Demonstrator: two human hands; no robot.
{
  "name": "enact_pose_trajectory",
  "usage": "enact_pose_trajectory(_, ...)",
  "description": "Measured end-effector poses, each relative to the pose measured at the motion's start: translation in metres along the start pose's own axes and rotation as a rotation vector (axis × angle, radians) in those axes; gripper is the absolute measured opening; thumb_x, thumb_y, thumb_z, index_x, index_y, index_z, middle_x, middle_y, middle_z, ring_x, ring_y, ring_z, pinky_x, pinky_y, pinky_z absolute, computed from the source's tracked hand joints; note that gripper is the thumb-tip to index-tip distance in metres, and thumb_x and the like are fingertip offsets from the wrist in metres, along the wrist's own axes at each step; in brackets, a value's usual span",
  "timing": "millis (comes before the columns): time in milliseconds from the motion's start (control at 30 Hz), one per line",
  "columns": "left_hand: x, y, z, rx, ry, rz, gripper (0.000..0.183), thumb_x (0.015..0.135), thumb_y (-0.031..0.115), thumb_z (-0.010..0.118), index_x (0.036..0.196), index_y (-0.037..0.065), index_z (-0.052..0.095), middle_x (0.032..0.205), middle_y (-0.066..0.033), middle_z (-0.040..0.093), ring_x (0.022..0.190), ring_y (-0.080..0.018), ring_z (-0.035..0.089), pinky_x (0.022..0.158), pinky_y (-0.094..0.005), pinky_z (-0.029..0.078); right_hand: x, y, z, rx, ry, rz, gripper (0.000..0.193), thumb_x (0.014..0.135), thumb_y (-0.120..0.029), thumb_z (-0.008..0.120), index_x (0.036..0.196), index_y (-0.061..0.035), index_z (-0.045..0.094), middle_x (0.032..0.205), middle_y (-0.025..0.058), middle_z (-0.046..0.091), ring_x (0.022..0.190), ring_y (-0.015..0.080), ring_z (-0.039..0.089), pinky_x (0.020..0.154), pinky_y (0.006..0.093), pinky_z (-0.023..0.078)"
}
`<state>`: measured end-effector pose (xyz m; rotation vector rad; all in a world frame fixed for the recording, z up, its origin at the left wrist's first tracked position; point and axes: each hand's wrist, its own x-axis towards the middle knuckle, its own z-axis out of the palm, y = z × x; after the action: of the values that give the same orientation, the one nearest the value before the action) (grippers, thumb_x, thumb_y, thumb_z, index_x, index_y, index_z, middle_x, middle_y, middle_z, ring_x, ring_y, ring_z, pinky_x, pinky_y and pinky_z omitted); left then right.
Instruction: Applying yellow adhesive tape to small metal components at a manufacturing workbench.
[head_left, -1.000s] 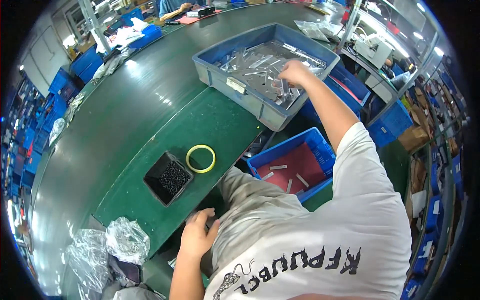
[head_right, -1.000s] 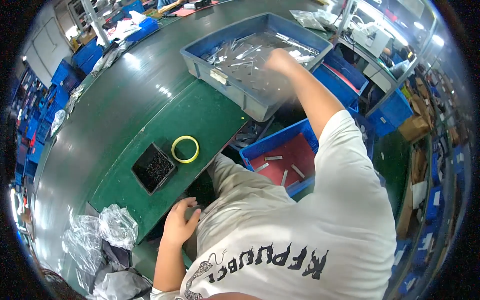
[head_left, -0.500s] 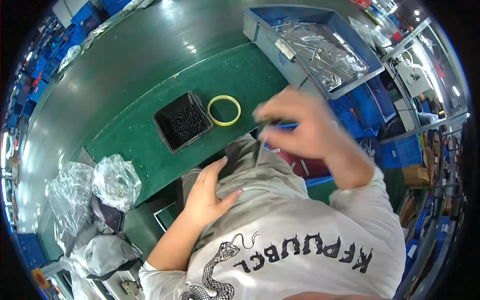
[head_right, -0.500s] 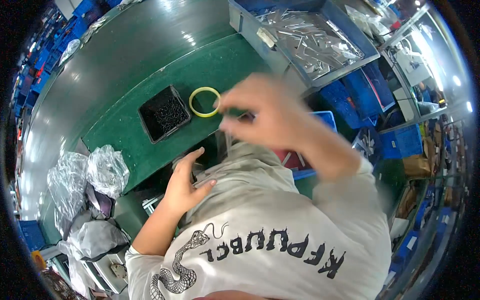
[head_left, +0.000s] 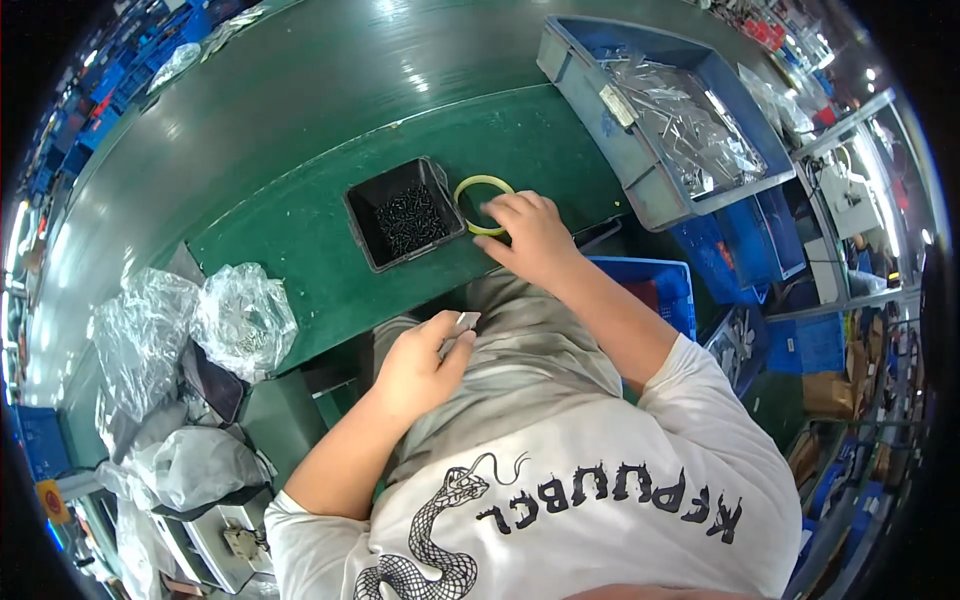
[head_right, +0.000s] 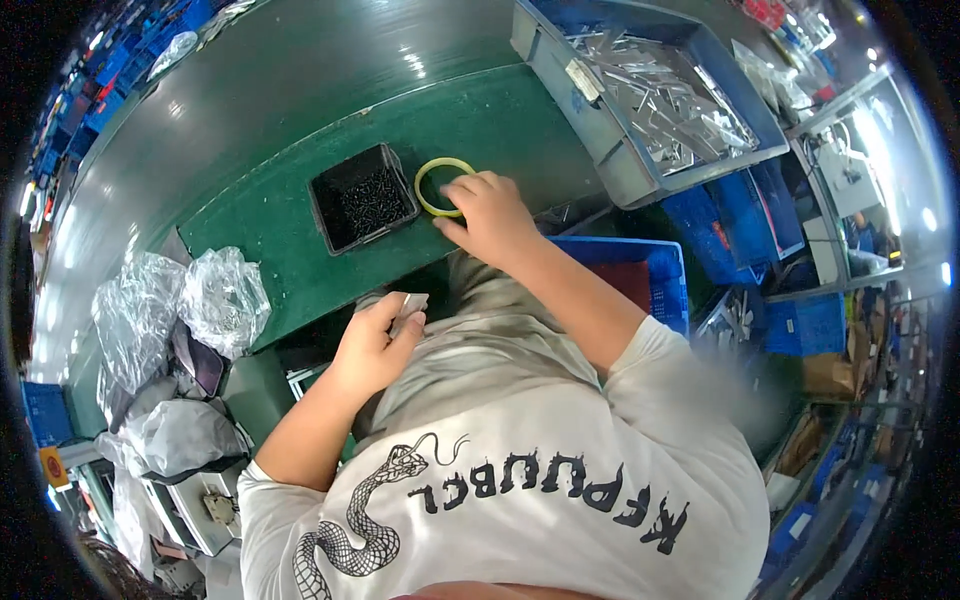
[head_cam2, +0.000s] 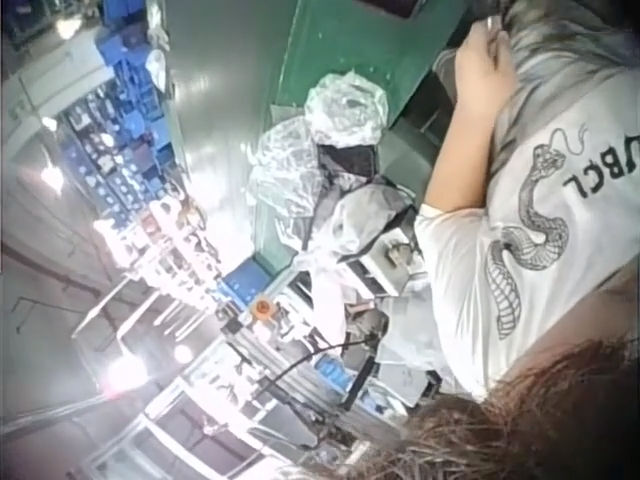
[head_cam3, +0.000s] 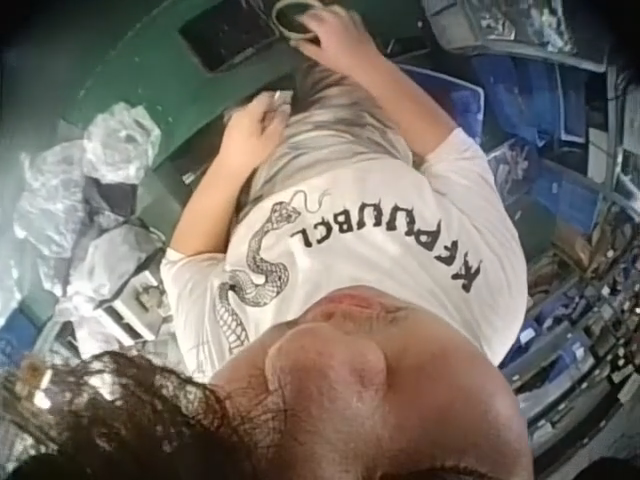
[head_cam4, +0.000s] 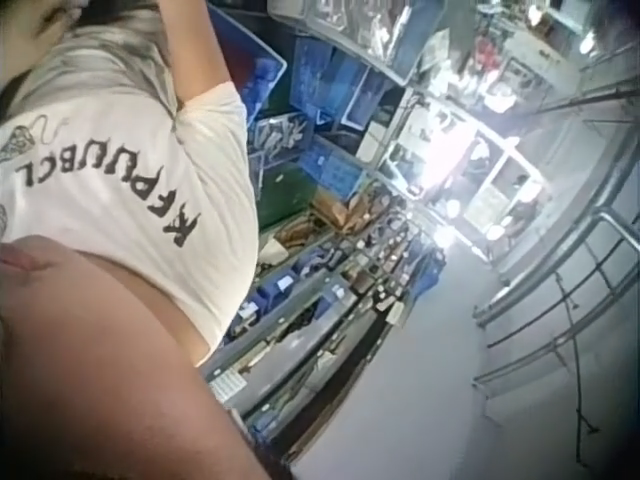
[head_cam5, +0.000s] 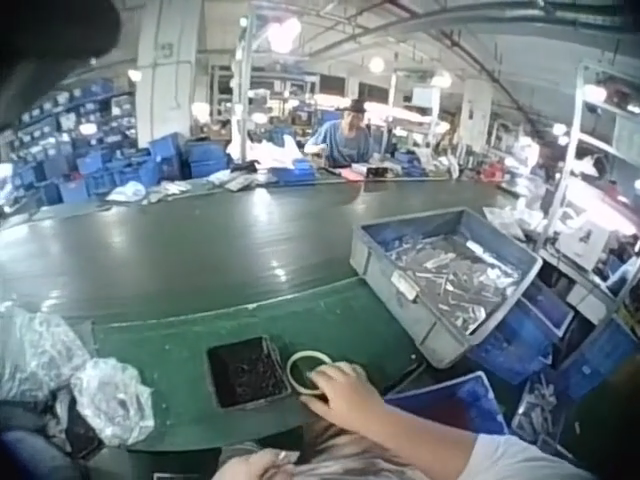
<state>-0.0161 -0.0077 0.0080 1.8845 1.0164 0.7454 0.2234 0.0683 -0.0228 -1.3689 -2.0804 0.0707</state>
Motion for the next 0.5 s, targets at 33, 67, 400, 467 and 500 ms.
enact_pose_trajectory(33, 0.002, 0.001, -0.001, -0.038, -0.006, -0.008, 0.011, 0.091, 0.009, 0.065, 0.092, -0.002, 0.061, 0.079, -0.0179, 0.065, 0.066, -0.0307, 0.060, 0.061, -0.0347, 0.047, -0.002, 0.005, 0.001, -0.126, -0.050, -0.010, 0.027, 0.080, -0.021, 0.073, 0.101, -0.0049, 0.070, 0.109, 0.0096, 0.067, 0.105, 0.0303, 0.060, 0.091, 0.0449, 0.046)
enact_pose_trajectory(67, 0.001, -0.004, -0.001, -0.046, 0.034, 0.020, 0.014, 0.089, 0.009, 0.068, 0.089, -0.002, 0.061, 0.078, -0.0164, 0.066, 0.063, -0.0255, 0.058, 0.059, -0.0334, 0.047, -0.004, 0.005, 0.000, -0.138, -0.076, 0.013, 0.022, 0.076, -0.018, 0.072, 0.095, -0.0070, 0.069, 0.106, 0.0084, 0.066, 0.105, 0.0298, 0.060, 0.093, 0.0436, 0.045)
enact_pose_trajectory(400, 0.000, -0.007, 0.001, 0.034, 0.024, 0.048, 0.018, 0.083, 0.009, 0.077, 0.089, -0.001, 0.064, 0.079, -0.0143, 0.068, 0.060, -0.0188, 0.059, 0.056, -0.0299, 0.047, -0.025, 0.004, -0.011, -0.089, -0.076, 0.072, 0.021, 0.079, -0.017, 0.074, 0.094, -0.0057, 0.066, 0.100, 0.0079, 0.066, 0.100, 0.0302, 0.061, 0.098, 0.0435, 0.044)
enact_pose_trajectory(467, -0.001, -0.008, 0.002, 0.008, 0.049, 0.073, 0.018, 0.081, 0.008, 0.078, 0.089, 0.000, 0.064, 0.078, -0.0135, 0.068, 0.060, -0.0198, 0.059, 0.056, -0.0299, 0.047, -0.033, 0.003, -0.009, -0.037, -0.072, 0.074, 0.020, 0.080, -0.016, 0.073, 0.096, -0.0058, 0.065, 0.098, 0.0073, 0.067, 0.097, 0.0302, 0.062, 0.098, 0.0432, 0.044)
enact_pose_trajectory(500, -0.002, -0.010, 0.001, -0.020, 0.080, 0.102, 0.019, 0.079, 0.008, 0.080, 0.088, 0.001, 0.064, 0.077, -0.0128, 0.067, 0.061, -0.0207, 0.060, 0.057, -0.0300, 0.047, -0.039, 0.000, -0.013, -0.008, -0.058, 0.027, 0.018, 0.081, -0.013, 0.072, 0.096, -0.0064, 0.064, 0.097, 0.0071, 0.068, 0.095, 0.0304, 0.064, 0.099, 0.0448, 0.043)
